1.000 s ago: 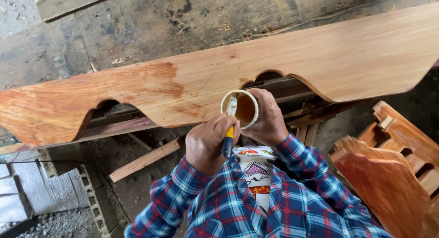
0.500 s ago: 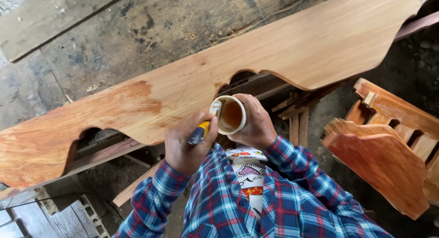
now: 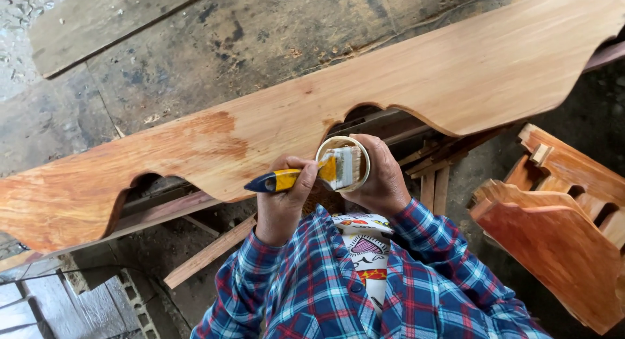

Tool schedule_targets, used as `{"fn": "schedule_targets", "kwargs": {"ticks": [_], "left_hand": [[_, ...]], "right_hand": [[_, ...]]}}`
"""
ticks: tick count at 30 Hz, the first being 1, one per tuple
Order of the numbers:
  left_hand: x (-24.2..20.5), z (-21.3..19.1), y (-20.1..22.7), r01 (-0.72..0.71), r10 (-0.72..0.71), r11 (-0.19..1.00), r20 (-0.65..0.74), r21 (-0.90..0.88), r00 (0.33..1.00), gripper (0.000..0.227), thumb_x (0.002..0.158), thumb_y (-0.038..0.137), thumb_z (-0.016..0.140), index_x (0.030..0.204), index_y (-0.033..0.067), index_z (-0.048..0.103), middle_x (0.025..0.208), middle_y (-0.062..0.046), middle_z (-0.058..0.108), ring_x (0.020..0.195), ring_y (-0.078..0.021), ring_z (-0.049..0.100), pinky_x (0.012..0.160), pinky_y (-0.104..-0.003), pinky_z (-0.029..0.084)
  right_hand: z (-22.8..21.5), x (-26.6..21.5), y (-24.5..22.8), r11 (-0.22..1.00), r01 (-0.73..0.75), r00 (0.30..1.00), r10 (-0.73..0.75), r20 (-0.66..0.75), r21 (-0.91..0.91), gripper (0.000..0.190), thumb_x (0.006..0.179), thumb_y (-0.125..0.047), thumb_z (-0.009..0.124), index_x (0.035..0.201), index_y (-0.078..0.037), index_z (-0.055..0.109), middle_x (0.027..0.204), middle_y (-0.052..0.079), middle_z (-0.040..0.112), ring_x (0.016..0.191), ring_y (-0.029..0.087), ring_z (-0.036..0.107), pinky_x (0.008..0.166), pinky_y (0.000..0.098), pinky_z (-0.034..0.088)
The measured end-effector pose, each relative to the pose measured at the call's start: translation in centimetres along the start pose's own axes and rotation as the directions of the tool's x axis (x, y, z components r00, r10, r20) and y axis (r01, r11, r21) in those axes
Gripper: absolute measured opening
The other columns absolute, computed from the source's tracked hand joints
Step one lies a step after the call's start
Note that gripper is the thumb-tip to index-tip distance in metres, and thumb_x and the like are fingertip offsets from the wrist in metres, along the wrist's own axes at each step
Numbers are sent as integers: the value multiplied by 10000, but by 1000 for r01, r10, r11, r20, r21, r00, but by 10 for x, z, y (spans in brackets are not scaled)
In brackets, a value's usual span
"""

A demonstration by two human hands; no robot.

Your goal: The person applies a brown liquid finish to a long, wavy wooden board using a paintbrush. They repeatedly dip the brush into a small cup and spread the stain across the board's surface.

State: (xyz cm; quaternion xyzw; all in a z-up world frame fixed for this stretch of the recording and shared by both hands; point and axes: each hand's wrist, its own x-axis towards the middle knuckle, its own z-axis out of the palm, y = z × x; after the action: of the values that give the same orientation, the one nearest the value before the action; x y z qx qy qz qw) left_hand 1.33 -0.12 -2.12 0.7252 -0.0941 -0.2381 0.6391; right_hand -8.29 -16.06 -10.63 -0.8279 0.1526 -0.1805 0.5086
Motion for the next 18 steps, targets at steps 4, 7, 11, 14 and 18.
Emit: {"fn": "schedule_targets", "kwargs": {"ticks": [4,7,11,14,18], "left_hand": [[0,-10,-30,94,-108,981,-75,-171,991,92,935,104,714,940,12,716,696,-84,699,676,-106,681,647,-262,590],[0,-8,-29,100,-149,941,-130,-324,980,101,940,80,707,922,-17,687,681,-122,702,647,-140,719,628,-282,616],[-2,-1,-28,54,-155,907,-213,-417,965,97,929,72,719,890,-9,682,676,-101,680,640,-127,696,604,-274,600],[-3,-11,-37,47,-128,933,-206,-358,970,103,938,61,716,889,-27,691,666,-110,688,649,-120,692,612,-274,604],[-9,-20,-16,-43,-20,978,-301,-203,953,94,928,58,720,881,-20,697,647,-127,685,640,-113,672,602,-263,581]], "right_hand": [[7,4,-4,999,41,999,-41,-21,17,884,427,-55,846,1270,-77,578,1223,140,659,1128,345,651,1014,435,501],[9,10,-12,997,56,998,-55,-25,51,876,435,-61,848,1270,-67,581,1218,145,665,1118,346,661,1005,434,509],[9,15,-12,982,21,1000,-24,13,185,885,449,-86,854,1291,-67,581,1232,163,667,1139,368,658,994,473,511],[12,19,-16,985,33,999,-34,6,167,885,450,-65,852,1291,-76,577,1222,168,667,1127,369,662,979,472,517],[13,23,-6,989,17,1000,-18,11,145,915,446,-67,852,1314,-94,563,1194,176,656,1100,378,665,963,483,515]]}}
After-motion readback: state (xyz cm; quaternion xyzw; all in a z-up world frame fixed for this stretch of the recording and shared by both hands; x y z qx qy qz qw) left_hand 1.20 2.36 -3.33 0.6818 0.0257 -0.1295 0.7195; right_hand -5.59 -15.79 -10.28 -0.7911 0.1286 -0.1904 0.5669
